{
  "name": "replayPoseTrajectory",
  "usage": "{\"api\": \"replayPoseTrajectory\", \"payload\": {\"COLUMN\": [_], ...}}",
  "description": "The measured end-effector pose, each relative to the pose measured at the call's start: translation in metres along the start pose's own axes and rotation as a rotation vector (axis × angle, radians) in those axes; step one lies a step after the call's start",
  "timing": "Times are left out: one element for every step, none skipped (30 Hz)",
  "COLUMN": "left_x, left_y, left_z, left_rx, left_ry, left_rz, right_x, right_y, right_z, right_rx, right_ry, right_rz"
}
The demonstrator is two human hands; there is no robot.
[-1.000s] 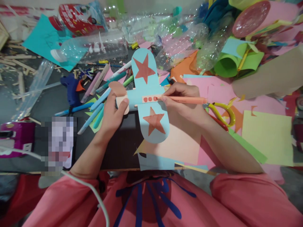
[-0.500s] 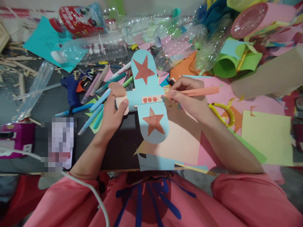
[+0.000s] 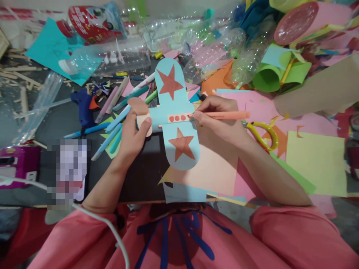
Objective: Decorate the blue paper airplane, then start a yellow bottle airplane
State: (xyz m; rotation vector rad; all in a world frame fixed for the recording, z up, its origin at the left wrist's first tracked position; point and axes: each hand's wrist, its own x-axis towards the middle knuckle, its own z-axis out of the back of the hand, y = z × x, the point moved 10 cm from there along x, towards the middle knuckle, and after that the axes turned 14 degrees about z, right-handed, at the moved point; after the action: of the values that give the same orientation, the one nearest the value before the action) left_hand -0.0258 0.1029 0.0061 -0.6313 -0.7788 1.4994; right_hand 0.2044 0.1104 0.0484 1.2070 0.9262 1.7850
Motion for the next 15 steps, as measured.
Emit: {"api": "replayPoseTrajectory", "payload": {"left_x": [-0.0001,-0.0002,-0.0003,-0.0003,-0.0003,-0.0003,-0.0003,-0.0002,-0.0002,-0.0001,-0.0001,-0.0001,-0.0001,-0.0002,-0.0002], "left_y": [0.0004,0.001,0.0015,0.0021,0.0026,0.0029,0.003,0.003,0.003,0.0028,0.0025,0.002,0.0016,0.0011,0.0007], "left_z": [0.0001,0.0001,0.0001,-0.0003,-0.0006,-0.0009,-0.0008,-0.0006,-0.0002,0.0002,0.0005,0.0007,0.0007,0.0005,0.0003], "left_rx": [0.001,0.003,0.006,0.009,0.012,0.013,0.012,0.008,0.002,-0.004,-0.009,-0.012,-0.016,-0.02,-0.025], "left_ry": [-0.003,-0.005,-0.005,-0.003,0.0,0.002,0.001,0.0,-0.002,-0.003,-0.005,-0.004,-0.001,0.004,0.01], "left_rz": [0.0,0.001,0.0,-0.001,-0.003,-0.007,-0.011,-0.016,-0.019,-0.022,-0.025,-0.028,-0.032,-0.036,-0.04], "right_x": [0.0006,0.0013,0.0019,0.0024,0.0025,0.0024,0.002,0.0015,0.0011,0.0009,0.0009,0.0012,0.0015,0.0018,0.0022], "right_y": [-0.0005,-0.0004,0.0,0.0004,0.0006,0.0005,0.0001,-0.0005,-0.0009,-0.0008,-0.0005,-0.0001,0.0001,0.0001,-0.0001], "right_z": [-0.0006,-0.0013,-0.0018,-0.0022,-0.0026,-0.0031,-0.0034,-0.0037,-0.0038,-0.0039,-0.0042,-0.0046,-0.0051,-0.0057,-0.0061], "right_rx": [0.004,0.01,0.019,0.027,0.032,0.033,0.031,0.027,0.023,0.022,0.025,0.031,0.038,0.043,0.047], "right_ry": [0.003,0.007,0.011,0.016,0.022,0.031,0.041,0.052,0.062,0.069,0.076,0.083,0.089,0.095,0.099], "right_rz": [-0.006,-0.009,-0.008,-0.009,-0.013,-0.021,-0.032,-0.044,-0.053,-0.057,-0.057,-0.054,-0.051,-0.051,-0.051]}}
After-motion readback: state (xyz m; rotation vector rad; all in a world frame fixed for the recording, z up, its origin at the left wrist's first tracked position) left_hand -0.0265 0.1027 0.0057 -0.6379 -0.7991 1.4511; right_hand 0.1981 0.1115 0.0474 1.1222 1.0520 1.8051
